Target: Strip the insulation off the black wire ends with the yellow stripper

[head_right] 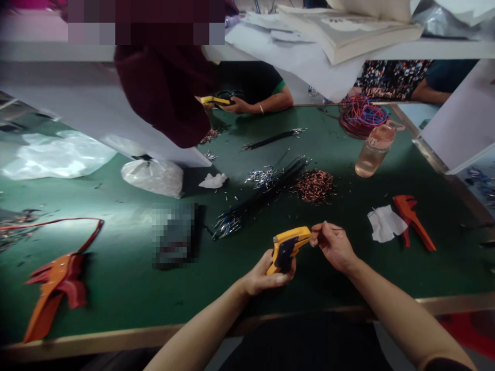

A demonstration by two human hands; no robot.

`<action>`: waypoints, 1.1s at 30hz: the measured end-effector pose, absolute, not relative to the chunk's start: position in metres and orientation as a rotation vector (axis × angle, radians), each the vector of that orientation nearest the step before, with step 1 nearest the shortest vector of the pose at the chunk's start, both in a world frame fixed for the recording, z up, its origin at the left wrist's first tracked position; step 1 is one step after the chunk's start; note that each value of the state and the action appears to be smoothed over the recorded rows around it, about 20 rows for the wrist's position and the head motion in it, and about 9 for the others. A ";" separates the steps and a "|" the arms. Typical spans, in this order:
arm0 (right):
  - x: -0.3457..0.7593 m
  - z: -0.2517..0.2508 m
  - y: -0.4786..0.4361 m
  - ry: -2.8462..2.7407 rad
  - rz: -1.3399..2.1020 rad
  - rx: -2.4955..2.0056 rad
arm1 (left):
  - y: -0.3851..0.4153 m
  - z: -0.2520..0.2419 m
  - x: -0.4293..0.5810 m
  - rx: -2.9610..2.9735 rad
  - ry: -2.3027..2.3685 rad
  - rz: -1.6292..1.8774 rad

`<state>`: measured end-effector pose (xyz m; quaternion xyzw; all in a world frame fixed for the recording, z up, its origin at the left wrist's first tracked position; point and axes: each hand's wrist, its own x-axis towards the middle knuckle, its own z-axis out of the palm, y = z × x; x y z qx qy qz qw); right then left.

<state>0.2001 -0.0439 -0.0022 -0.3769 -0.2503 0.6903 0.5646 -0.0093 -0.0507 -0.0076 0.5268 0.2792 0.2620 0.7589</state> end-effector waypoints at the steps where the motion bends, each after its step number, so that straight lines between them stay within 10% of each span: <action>1: 0.200 -0.002 -0.044 -0.600 1.608 -0.889 | -0.050 -0.008 -0.010 1.144 0.607 0.555; 33: 0.201 -0.001 -0.036 -0.532 1.537 -0.996 | -0.046 -0.021 -0.008 0.815 0.300 0.528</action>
